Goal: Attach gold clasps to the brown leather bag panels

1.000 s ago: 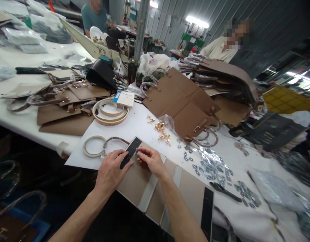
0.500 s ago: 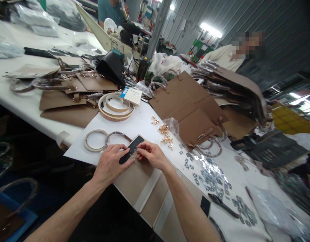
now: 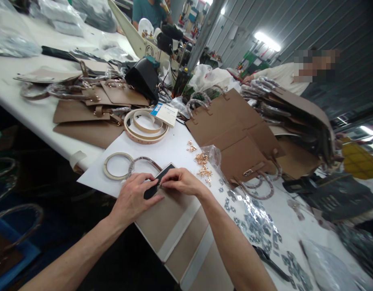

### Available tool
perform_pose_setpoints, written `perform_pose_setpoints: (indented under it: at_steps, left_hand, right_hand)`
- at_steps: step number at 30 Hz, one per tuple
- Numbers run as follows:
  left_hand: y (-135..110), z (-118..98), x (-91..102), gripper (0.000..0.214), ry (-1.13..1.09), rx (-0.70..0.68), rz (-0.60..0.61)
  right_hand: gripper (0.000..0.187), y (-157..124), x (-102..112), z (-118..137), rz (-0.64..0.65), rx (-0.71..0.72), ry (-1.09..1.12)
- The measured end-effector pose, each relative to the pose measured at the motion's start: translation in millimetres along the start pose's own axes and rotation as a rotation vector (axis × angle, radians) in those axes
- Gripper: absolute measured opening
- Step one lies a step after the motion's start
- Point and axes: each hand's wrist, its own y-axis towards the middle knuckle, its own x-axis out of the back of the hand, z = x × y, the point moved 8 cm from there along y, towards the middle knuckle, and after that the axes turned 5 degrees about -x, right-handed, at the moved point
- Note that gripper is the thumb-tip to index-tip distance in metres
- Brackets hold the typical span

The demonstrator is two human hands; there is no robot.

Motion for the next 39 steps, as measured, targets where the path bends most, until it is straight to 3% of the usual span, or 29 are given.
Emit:
perform_pose_setpoints:
  at_steps: [12,19,28,32,39]
  left_hand:
    - [-1.9,1.8,-2.0,0.04,0.005,0.005,0.006]
    - [-2.2,0.8,-0.4,0.039,-0.004,0.006,-0.01]
    - [-3.2,3.2,-1.9,0.038,-0.013,0.013,-0.014]
    - [-4.1,3.4,-4.7,0.037,-0.029,0.012,0.01]
    - [-5.9,3.6,-4.2,0.036,-0.066,0.023,-0.002]
  right_hand:
    - [0.01,6.6,-1.8,10.8,-0.009,0.037,-0.182]
    - [0.008,8.1,-2.4,1.4,-0.007,0.004,-0.114]
    - [0.013,-1.0,-6.1,26.9,-0.003,0.216,-0.353]
    - [0.018,-14.0,-9.0,26.9,0.009,0.276,-0.404]
    - [0.022,-20.8,-8.9,22.1,-0.137,0.201,-0.447]
